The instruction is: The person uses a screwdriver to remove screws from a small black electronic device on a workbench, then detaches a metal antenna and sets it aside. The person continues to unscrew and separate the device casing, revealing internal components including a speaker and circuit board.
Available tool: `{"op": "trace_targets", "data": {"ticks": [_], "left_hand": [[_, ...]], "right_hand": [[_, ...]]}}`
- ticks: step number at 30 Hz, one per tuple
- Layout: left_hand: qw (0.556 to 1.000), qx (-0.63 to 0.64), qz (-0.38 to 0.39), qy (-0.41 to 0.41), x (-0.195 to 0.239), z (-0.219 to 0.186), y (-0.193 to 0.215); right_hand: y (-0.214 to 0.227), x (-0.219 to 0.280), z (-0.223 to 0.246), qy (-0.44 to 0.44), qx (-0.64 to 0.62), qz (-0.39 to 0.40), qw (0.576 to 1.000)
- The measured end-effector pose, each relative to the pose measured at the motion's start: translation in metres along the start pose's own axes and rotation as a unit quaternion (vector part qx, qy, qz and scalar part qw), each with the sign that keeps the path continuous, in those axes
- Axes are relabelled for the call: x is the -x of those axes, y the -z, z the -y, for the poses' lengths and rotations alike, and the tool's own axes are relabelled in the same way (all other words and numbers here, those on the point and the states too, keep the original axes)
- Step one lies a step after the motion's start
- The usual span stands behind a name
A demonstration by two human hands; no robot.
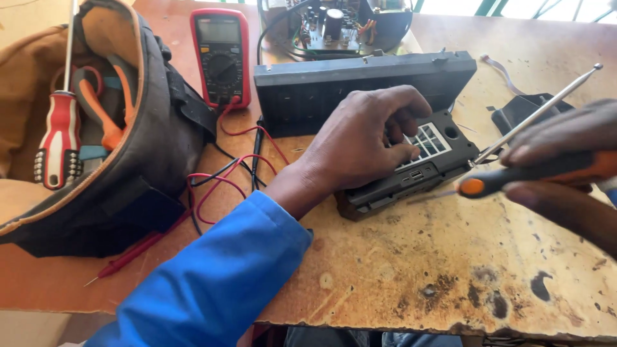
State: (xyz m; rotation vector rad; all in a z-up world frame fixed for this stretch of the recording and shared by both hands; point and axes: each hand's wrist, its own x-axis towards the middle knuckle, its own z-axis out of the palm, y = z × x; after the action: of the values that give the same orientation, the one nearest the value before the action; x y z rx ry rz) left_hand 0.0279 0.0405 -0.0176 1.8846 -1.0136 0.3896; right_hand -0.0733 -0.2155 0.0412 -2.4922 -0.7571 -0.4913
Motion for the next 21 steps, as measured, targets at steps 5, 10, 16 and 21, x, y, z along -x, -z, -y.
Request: {"op": "trace_targets", "data": {"ticks": [5, 10, 16, 21], "left_hand": [[0.999, -0.043, 0.003, 0.027, -0.002, -0.004, -0.002], [0.997, -0.072, 0.022, 0.03, -0.001, -0.005, -0.005], [0.996, -0.088, 0.015, 0.009, 0.001, -0.002, -0.008], [0.997, -0.078, -0.013, -0.021, 0.002, -0.002, -0.008]], "right_hand": [[-0.013, -0.026, 0.051, -0.044, 0.027, -0.001, 0.999], [-0.026, -0.036, 0.046, -0.042, 0.063, 0.019, 0.997], [-0.035, -0.054, 0.041, -0.126, 0.2, 0.043, 0.971], [-0.024, -0.079, 0.049, -0.021, 0.264, 0.125, 0.956]]}}
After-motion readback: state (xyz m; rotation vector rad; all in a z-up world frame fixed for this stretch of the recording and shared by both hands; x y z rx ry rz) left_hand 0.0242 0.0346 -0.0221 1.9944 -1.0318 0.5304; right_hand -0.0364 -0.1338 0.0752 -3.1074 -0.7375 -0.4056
